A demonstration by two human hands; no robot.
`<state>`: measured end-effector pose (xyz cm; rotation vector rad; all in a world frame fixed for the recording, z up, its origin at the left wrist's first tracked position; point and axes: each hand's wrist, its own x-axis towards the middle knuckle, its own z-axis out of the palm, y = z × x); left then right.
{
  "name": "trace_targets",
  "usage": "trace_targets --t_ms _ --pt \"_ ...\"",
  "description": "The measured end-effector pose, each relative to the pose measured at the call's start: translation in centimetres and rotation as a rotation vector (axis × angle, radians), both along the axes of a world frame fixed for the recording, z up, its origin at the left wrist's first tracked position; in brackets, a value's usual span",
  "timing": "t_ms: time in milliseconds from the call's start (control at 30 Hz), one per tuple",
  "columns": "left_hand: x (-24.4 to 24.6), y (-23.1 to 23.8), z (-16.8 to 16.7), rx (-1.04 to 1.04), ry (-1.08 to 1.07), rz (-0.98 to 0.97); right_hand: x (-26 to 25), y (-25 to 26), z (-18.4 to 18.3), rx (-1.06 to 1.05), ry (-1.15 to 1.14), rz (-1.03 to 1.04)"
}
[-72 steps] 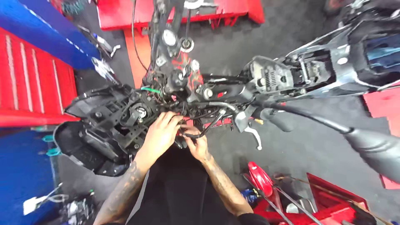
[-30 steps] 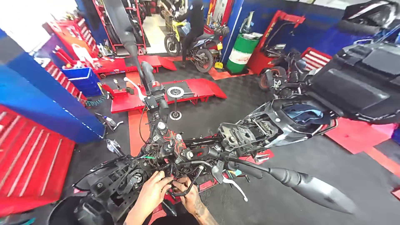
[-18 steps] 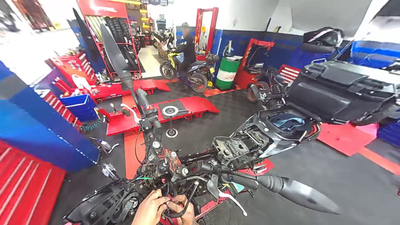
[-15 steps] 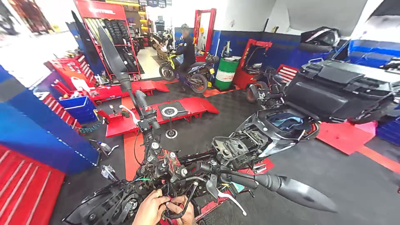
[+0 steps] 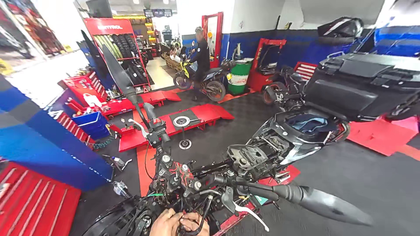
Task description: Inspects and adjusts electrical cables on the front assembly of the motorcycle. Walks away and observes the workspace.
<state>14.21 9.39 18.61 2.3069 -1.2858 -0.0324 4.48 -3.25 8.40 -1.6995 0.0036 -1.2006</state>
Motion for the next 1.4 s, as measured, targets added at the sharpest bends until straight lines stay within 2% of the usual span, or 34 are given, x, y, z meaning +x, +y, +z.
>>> trace_targets --t_ms 67,133,267,333,400,500,600,667,767,1100,1233,1333,1400 --pt "-1.4 -0.3 -0.6 0.018 -0.097 0.035 -0.7 0.3 -0.8 0.019 0.010 -0.003" --pt "-1.7 -0.4 -1.1 -0.011 -0.087 0.054 -0.9 0.2 -1.3 0.025 -0.002 0.010" --pt "-0.5 1.3 -1.6 -0.115 0.210 0.097 -0.5 0.7 -1.2 0.072 -0.013 0.062" --pt "0.3 1.8 -1.4 -0.161 0.357 0.076 -0.6 0.9 -0.3 0.162 -0.012 0.109" --pt "0.8 2.0 -1.3 -0.172 0.407 0.058 -0.8 1.3 0.6 0.310 -0.005 0.133" --pt "-0.1 2.6 -0.4 -0.088 0.390 0.003 -2.4 2.7 2.1 0.504 0.215 -0.012" --pt "0.5 2.7 -1.0 -0.044 0.440 -0.031 -1.8 1.9 0.5 0.414 0.173 0.111" --pt "0.9 2.6 -1.6 -0.101 0.424 -0.057 -1.3 1.0 -0.1 0.364 0.144 0.176" --pt "1.0 2.7 -2.5 -0.168 0.424 -0.060 -1.5 0.7 -0.1 0.397 0.131 0.199" --pt "0.7 1.9 -2.1 -0.093 0.110 -0.141 -1.5 0.0 -0.1 0.126 0.110 0.033" --pt "1.2 2.0 -2.4 -0.099 0.169 -0.172 -1.7 -0.6 -0.6 0.124 0.141 0.075" --pt "0.6 1.4 -1.4 0.005 0.116 -0.176 -2.0 -0.4 -0.6 0.053 0.182 0.024" --pt "0.3 0.8 -0.8 0.058 0.099 -0.164 -2.2 -0.1 -0.5 0.078 0.198 0.012"
